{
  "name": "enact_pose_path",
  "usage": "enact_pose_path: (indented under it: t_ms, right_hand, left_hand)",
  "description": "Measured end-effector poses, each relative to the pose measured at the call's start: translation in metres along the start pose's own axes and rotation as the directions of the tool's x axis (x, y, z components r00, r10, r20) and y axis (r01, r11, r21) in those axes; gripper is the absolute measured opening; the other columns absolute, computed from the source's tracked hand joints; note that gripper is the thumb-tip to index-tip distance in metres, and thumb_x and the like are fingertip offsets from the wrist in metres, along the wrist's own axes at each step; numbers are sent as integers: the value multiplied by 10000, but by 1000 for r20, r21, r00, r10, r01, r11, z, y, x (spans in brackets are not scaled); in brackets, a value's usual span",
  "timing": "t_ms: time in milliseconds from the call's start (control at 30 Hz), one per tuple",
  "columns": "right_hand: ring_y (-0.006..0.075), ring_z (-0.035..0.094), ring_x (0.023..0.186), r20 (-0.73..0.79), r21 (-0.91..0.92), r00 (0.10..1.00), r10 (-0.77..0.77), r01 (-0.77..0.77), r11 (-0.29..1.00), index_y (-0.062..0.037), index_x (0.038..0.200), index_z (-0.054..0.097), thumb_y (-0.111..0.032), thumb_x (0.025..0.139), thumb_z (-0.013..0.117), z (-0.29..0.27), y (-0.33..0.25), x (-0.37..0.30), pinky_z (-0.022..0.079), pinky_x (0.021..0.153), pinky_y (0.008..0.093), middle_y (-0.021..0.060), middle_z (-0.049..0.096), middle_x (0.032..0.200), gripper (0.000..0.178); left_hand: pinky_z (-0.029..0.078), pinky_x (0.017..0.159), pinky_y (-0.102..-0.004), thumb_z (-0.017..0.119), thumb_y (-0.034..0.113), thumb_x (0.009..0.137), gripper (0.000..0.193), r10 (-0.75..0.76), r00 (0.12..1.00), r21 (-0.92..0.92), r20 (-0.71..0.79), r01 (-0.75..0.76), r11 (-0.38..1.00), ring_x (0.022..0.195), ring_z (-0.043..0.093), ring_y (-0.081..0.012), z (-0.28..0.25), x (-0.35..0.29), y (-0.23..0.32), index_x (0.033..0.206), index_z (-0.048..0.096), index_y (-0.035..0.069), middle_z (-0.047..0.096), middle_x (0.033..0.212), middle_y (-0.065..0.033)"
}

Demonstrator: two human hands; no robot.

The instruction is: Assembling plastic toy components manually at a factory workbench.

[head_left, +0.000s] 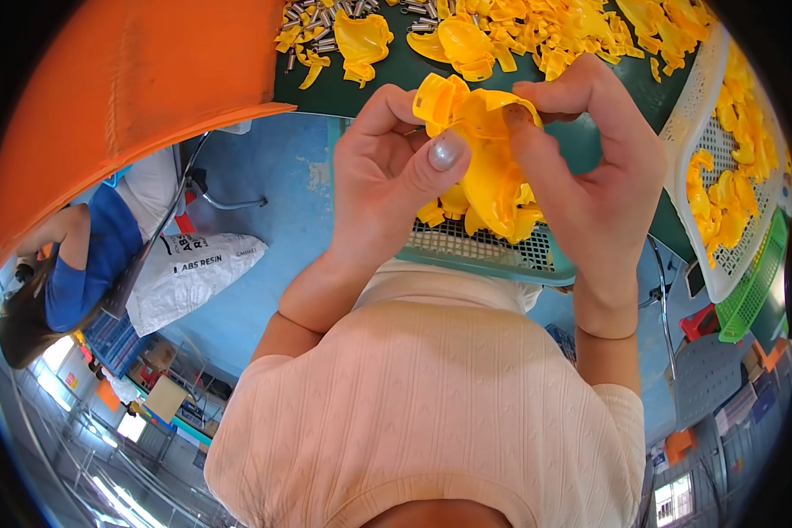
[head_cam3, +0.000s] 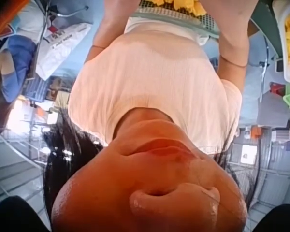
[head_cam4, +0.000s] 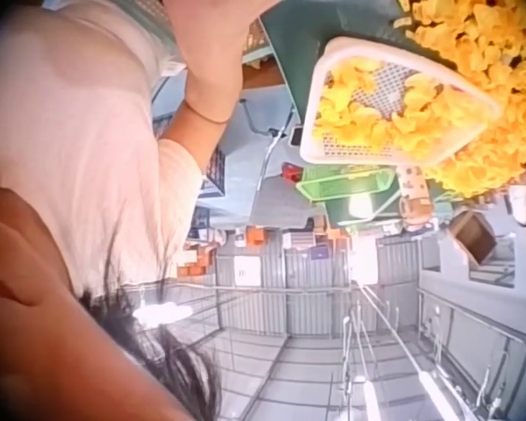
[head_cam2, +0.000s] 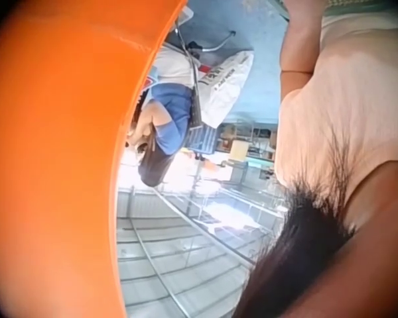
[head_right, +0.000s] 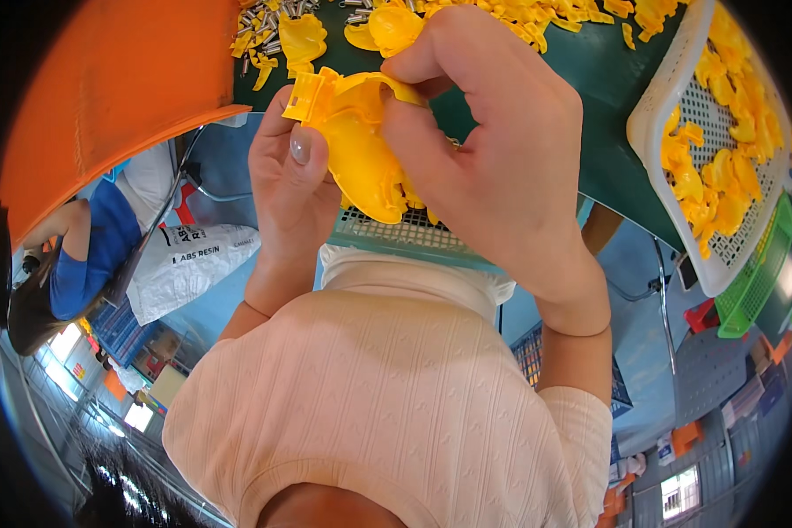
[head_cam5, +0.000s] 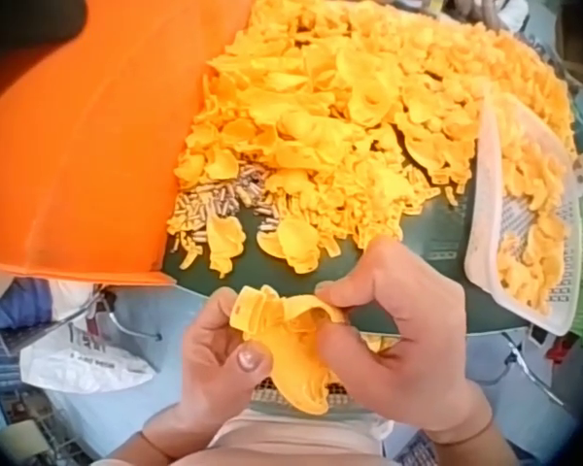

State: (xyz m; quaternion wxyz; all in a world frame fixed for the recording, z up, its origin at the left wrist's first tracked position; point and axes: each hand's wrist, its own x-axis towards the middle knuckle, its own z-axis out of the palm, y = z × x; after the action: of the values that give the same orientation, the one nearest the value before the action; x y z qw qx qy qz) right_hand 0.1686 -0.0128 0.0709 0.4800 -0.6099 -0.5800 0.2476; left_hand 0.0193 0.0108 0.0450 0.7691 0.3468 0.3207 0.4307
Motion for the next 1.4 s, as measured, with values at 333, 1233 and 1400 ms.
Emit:
enact_pose_path:
  t_ms: [333, 1233, 1400]
  right_hand:
    - [91, 464, 667, 24, -22, 1000, -7, 8, 1000, 22, 786, 541, 89, 688, 584, -4, -6, 1, 371, 615, 191, 20, 470, 700, 126]
    - [108, 518, 668, 270, -26, 958, 95, -91, 996, 22, 871, 540, 105, 702, 563, -6, 2, 6, 425, 645, 216, 43, 537, 744, 190]
    - [105, 542, 671, 170, -28, 983, 76, -73, 997, 28, 863, 531, 108, 708, 561, 3, 5, -2, 438, 635, 204, 43, 543, 761, 177]
  left_hand:
    - [453, 727, -223, 657, 118, 797, 245, 19, 999, 22, 25, -20, 1000, 833, 537, -85, 1, 1, 0, 925, 464, 37, 558, 921, -45]
    - [485, 698, -222, 671, 27, 764, 189, 36, 994, 117, 106, -48, 992, 769, 566, -93, -4, 9, 10, 862, 515, -17, 587, 848, -73]
    - [473, 679, -214, 672, 42, 768, 189, 10, 997, 185, 71, -23, 982, 752, 563, -90, -8, 11, 11, 867, 524, -21, 587, 815, -66]
